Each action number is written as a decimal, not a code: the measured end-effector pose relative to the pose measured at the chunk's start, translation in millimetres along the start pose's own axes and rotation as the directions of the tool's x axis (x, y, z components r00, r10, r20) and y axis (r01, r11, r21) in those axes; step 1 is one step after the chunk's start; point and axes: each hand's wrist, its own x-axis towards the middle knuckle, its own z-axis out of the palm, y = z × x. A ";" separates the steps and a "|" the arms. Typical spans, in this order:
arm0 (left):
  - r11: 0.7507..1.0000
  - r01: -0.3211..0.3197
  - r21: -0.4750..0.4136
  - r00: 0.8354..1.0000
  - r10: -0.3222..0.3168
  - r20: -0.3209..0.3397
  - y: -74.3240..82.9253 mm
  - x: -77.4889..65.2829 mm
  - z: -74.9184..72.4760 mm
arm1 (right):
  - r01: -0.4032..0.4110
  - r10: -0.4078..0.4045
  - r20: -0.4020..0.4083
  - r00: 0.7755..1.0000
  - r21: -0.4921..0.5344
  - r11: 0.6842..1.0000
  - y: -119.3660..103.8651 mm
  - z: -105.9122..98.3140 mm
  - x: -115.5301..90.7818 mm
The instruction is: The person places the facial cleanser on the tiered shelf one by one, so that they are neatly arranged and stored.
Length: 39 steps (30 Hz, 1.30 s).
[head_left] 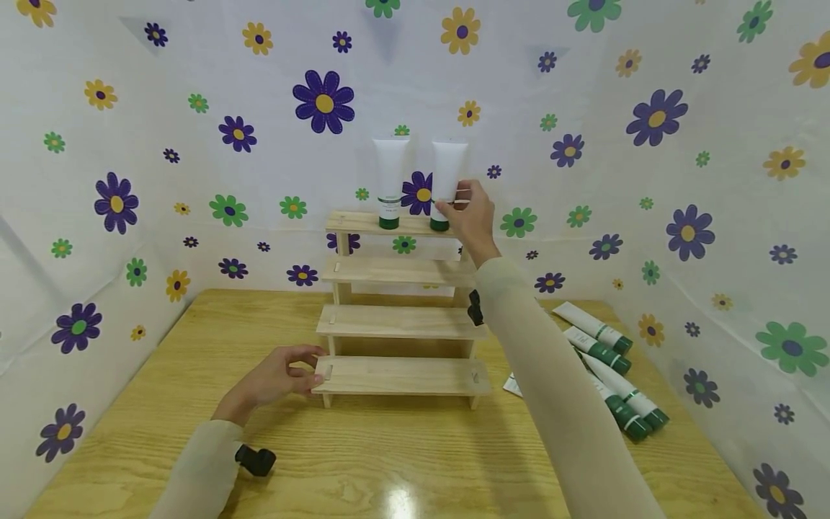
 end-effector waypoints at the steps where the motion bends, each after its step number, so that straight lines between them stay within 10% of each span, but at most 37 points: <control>1: 1.000 0.000 0.005 1.000 0.000 -0.001 -0.1 -0.1 0.0 | 0.001 -0.001 0.011 1.000 -0.002 1.000 0.1 -1.0 -0.1; 18: 1.000 -0.021 0.004 1.000 0.021 0.001 -2.5 1.7 0.5 | -0.044 0.071 0.201 0.977 -0.135 0.990 -5.9 -64.0 -8.5; 39: 0.998 0.032 0.050 0.999 -0.031 -0.016 3.2 0.8 -0.1 | -0.049 0.288 0.422 0.860 -0.493 0.869 46.7 -144.1 -38.4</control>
